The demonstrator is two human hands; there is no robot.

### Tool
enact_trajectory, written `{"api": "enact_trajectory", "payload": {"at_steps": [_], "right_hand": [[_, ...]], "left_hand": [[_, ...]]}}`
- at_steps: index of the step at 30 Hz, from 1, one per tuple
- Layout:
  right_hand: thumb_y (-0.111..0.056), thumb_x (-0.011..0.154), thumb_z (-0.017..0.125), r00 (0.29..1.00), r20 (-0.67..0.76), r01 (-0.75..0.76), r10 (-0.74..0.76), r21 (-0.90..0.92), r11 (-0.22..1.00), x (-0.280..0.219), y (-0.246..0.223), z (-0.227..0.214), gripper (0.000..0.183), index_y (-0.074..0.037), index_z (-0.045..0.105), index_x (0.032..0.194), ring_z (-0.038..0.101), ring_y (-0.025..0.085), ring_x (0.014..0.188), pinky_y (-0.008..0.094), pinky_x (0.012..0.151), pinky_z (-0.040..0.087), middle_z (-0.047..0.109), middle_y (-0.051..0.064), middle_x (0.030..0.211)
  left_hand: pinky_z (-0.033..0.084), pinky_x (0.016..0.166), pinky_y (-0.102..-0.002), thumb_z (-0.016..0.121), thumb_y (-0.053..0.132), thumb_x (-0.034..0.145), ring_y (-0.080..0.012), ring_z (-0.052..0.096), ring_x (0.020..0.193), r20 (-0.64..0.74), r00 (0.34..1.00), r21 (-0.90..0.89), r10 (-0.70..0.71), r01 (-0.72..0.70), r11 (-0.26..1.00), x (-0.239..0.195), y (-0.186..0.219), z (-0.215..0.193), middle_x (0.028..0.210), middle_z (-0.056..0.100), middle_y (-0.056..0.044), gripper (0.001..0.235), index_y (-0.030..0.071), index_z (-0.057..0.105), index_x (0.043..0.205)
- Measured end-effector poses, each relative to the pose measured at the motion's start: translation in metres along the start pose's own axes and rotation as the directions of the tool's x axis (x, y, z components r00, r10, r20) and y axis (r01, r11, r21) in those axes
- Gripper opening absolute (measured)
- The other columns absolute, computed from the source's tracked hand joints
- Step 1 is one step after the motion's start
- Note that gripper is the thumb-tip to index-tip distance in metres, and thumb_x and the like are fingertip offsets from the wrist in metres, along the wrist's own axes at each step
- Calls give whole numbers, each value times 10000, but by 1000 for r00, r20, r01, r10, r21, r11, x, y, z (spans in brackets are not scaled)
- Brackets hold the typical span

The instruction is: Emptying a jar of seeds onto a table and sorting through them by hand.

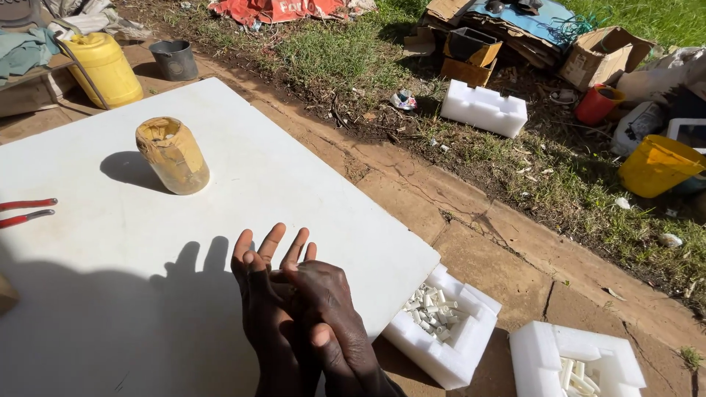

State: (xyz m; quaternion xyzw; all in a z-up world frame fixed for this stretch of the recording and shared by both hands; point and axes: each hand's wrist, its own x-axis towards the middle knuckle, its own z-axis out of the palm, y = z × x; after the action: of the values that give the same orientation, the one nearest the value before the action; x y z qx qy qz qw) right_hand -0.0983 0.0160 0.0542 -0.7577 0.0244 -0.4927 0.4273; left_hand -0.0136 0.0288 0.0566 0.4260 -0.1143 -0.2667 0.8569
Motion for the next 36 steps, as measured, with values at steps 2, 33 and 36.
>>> {"api": "enact_trajectory", "payload": {"at_steps": [2, 33, 36], "right_hand": [[-379, 1077, 309, 989, -49, -131, 138, 127, 983, 3, -13, 1, 528, -4, 433, 1426, 468, 275, 1329, 406, 1153, 330, 530, 161, 1387], [-321, 986, 496, 910, -203, -373, 360, -26, 928, 25, -3, -105, 356, -78, 535, 728, 583, 121, 614, 257, 584, 457, 595, 34, 650], [-300, 935, 531, 850, -78, -522, 521, 7, 853, 12, -11, -129, 213, -91, 530, 981, 560, 111, 711, 231, 425, 498, 653, 59, 868]], "left_hand": [[521, 1030, -470, 319, 414, 919, -366, 645, 1225, -111, 983, -18, -146, 145, 989, -6, 23, 19, 1399, 567, -154, 577, 119, 362, 1413], [567, 859, -345, 372, 277, 920, -168, 659, 1187, 284, 793, 350, -539, 438, 828, -62, -33, 74, 1272, 671, -75, 470, 186, 564, 1339], [572, 946, -347, 345, 350, 925, -155, 639, 1210, 354, 800, 387, -484, 346, 855, -62, -41, 81, 1301, 664, -65, 509, 186, 546, 1364]]}}
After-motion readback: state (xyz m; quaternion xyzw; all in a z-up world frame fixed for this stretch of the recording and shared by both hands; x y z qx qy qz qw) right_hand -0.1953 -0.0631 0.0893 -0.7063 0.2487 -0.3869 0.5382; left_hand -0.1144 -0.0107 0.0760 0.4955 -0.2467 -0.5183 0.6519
